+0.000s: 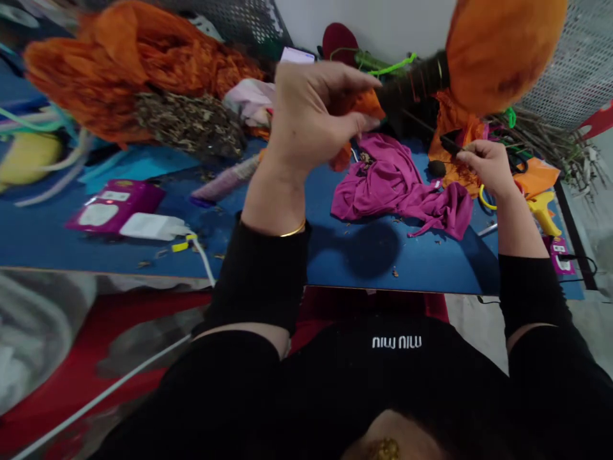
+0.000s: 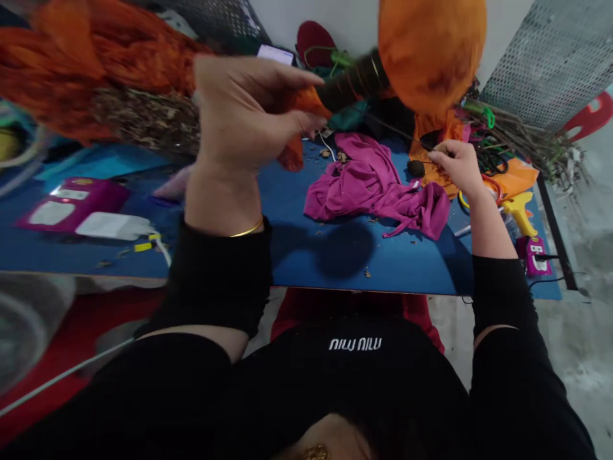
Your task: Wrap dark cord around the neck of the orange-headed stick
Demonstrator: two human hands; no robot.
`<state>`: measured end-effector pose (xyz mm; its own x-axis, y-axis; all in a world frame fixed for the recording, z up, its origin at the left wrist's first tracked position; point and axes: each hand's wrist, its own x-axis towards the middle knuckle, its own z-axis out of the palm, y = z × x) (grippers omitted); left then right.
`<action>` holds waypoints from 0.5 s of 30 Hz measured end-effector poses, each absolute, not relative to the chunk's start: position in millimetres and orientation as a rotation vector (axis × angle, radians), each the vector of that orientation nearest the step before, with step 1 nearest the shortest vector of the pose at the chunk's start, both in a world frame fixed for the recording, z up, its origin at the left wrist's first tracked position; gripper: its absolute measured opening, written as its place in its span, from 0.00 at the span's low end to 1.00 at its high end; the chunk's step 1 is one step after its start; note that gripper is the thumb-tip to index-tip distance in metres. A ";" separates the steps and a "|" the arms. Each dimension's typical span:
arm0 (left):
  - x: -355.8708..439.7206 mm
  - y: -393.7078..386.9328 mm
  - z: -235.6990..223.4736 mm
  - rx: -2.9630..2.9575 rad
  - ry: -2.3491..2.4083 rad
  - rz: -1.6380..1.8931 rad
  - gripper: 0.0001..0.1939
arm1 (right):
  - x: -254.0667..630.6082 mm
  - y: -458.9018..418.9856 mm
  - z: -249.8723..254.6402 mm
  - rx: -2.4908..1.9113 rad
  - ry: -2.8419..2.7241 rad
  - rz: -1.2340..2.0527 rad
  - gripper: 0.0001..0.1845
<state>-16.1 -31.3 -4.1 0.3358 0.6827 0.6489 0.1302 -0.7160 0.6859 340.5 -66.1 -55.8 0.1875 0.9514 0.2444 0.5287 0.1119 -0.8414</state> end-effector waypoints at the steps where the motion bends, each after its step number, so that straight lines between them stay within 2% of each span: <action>1: -18.7 -26.5 1.5 2.085 0.675 1.432 0.12 | 344.2 -73.4 -53.0 -1.612 -1.523 0.506 0.13; 4: -27.8 -11.7 14.4 2.074 0.502 1.715 0.12 | 356.0 -86.0 -46.6 -1.785 -1.592 0.289 0.13; 6: -35.6 -6.2 20.5 2.079 0.304 1.900 0.17 | 360.6 -85.3 -47.7 -1.893 -1.530 0.164 0.10; 8: -43.6 -7.3 25.5 2.163 0.242 1.897 0.20 | 360.3 -80.1 -54.1 -1.973 -1.470 0.100 0.05; 10: -48.5 -15.0 28.6 2.222 0.218 1.900 0.19 | 356.1 -74.1 -63.7 -2.022 -1.465 0.112 0.10; 12: -46.8 -27.2 29.2 2.403 0.121 1.802 0.21 | 350.4 -69.7 -72.9 -2.058 -1.467 0.185 0.13; 13: -43.4 -34.0 28.5 2.512 0.050 1.735 0.24 | 347.7 -68.0 -76.4 -2.077 -1.447 0.219 0.11; 15: -34.1 -46.5 25.8 2.673 -0.033 1.637 0.21 | 343.4 -64.2 -79.8 -2.106 -1.377 0.275 0.04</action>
